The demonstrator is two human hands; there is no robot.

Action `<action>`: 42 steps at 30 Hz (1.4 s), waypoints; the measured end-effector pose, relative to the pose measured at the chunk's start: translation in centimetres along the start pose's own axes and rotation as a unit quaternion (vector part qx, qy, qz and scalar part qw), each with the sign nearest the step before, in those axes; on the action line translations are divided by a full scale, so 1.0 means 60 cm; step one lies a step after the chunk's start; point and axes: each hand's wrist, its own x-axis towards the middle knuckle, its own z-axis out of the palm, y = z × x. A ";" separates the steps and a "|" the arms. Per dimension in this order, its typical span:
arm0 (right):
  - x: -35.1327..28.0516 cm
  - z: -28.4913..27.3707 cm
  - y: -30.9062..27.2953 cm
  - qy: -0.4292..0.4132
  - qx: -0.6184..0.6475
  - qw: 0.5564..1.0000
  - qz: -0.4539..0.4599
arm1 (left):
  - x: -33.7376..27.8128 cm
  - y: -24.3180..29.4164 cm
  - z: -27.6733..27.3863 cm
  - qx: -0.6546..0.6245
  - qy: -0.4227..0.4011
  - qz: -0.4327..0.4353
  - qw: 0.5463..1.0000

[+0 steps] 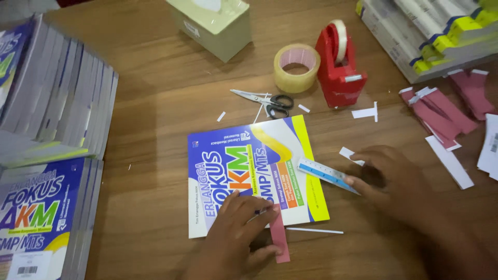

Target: Applying labels and protective tape to book covers and cutting paper strips for book organization.

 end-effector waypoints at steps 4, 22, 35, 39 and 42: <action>0.014 0.005 -0.016 0.083 0.211 0.972 0.064 | 0.002 -0.009 0.003 -0.003 -0.004 0.024 1.000; 0.299 -0.063 0.017 0.054 0.278 0.939 0.196 | -0.009 -0.092 0.080 0.052 0.049 0.050 0.996; 0.289 -0.076 0.012 0.069 0.358 0.903 0.226 | -0.020 -0.105 0.085 0.070 0.012 0.062 0.996; 0.266 -0.086 -0.017 0.088 0.415 0.875 0.235 | -0.018 -0.093 0.083 0.067 0.043 0.063 0.995; 0.260 -0.083 -0.020 0.088 0.391 0.883 0.246 | -0.016 -0.091 0.082 0.067 0.037 0.056 0.996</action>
